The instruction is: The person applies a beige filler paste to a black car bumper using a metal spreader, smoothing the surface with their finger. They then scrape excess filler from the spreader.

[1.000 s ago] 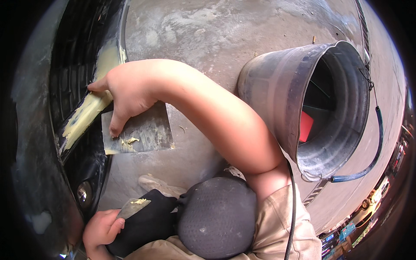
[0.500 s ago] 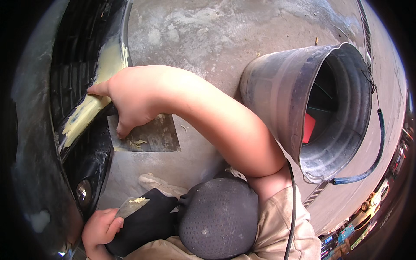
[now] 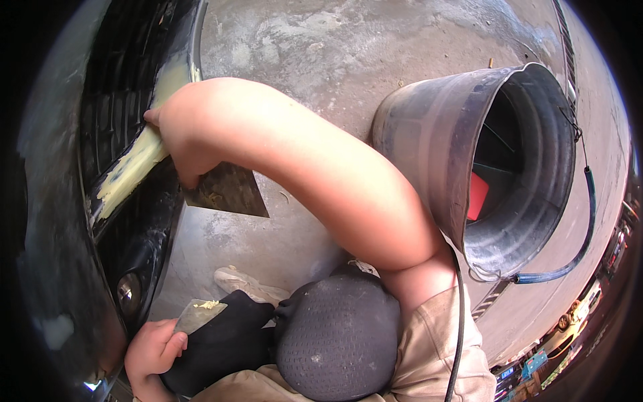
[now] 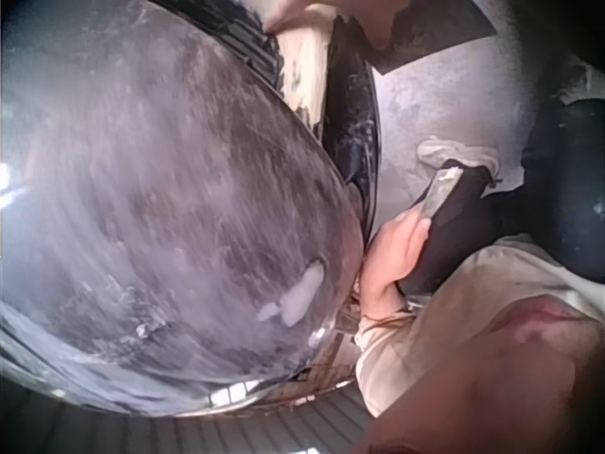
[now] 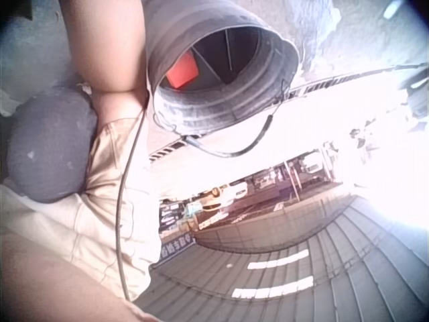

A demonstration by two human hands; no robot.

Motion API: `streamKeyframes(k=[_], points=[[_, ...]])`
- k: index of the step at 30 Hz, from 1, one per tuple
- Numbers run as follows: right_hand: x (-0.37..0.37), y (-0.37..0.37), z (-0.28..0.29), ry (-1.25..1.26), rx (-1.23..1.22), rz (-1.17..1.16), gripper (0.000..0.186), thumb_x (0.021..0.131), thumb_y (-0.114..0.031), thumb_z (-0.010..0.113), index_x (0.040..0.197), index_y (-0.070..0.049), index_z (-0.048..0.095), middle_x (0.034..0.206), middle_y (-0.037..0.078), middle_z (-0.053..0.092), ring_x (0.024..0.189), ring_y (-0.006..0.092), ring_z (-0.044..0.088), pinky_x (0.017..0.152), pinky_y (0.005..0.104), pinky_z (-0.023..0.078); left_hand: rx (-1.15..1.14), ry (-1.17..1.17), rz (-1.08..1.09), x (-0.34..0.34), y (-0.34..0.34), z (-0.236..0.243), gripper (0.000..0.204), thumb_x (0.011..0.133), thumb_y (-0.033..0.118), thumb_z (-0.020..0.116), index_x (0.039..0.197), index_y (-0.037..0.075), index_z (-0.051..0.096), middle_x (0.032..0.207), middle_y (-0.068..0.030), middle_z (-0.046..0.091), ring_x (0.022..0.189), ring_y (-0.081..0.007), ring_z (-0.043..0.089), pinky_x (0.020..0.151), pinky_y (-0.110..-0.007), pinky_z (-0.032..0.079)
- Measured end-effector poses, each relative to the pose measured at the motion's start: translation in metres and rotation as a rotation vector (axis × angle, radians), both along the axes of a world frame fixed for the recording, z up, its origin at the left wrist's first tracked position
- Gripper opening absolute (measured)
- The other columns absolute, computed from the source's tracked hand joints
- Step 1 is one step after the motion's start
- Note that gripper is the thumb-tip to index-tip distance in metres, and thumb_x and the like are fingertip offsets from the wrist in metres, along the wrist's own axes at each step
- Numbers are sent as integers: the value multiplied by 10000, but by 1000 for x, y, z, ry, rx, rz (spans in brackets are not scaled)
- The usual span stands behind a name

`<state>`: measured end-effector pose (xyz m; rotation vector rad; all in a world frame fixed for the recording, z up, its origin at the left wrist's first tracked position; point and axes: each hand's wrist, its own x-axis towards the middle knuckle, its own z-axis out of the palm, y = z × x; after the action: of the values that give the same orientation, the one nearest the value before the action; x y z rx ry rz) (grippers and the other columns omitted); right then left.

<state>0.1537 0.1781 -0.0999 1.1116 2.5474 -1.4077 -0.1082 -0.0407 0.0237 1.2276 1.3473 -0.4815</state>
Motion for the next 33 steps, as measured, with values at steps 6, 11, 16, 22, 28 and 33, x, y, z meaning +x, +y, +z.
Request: streamKeyframes(k=[6, 11, 16, 22, 28, 33], points=[[4, 1, -6, 20, -23, -38, 1051, 687, -267, 898, 1599, -166, 384, 1100, 209, 741, 1013, 354, 724, 890, 395, 578, 32, -16, -53, 1, -3, 2, 209, 954, 107, 539, 782, 17, 616, 657, -101, 605, 575, -252, 642, 559, -360, 490], [17, -7, -8, 101, -24, -27, 1107, 673, -308, 916, 1596, -70, 353, 1097, 232, 737, 1021, 360, 721, 911, 389, 565, 21, 12, -49, 2, -5, 3, 222, 958, 127, 541, 776, 25, 619, 645, -98, 604, 575, -258, 639, 559, -365, 488], [25, -1, -16, 178, -26, -71, 1138, 674, -405, 922, 1595, -61, 349, 1049, 229, 747, 991, 336, 735, 916, 382, 562, 28, -2, -45, 1, -7, 4, 235, 963, 146, 547, 772, 30, 621, 646, -98, 604, 577, -259, 637, 560, -369, 485], [25, 15, -31, 191, -114, -176, 1209, 631, -618, 910, 1579, -74, 391, 1107, 209, 752, 1030, 306, 737, 957, 371, 557, 12, -3, -37, 0, -7, 4, 232, 962, 155, 558, 780, 27, 627, 661, -106, 613, 582, -259, 646, 561, -371, 493], [18, 9, -32, 226, -105, -66, 1180, 612, -607, 916, 1571, -125, 426, 1216, 242, 711, 1095, 350, 714, 1007, 388, 541, 13, 7, -50, -2, -7, 4, 226, 955, 150, 565, 781, 20, 626, 665, -111, 617, 584, -261, 654, 559, -368, 497], [12, 3, -24, 275, -112, -8, 1169, 622, -562, 921, 1546, -35, 435, 1215, 259, 706, 1086, 354, 715, 992, 389, 545, 12, -2, -54, -3, -5, 3, 228, 955, 150, 565, 778, 20, 625, 666, -111, 617, 579, -262, 650, 557, -368, 496]])
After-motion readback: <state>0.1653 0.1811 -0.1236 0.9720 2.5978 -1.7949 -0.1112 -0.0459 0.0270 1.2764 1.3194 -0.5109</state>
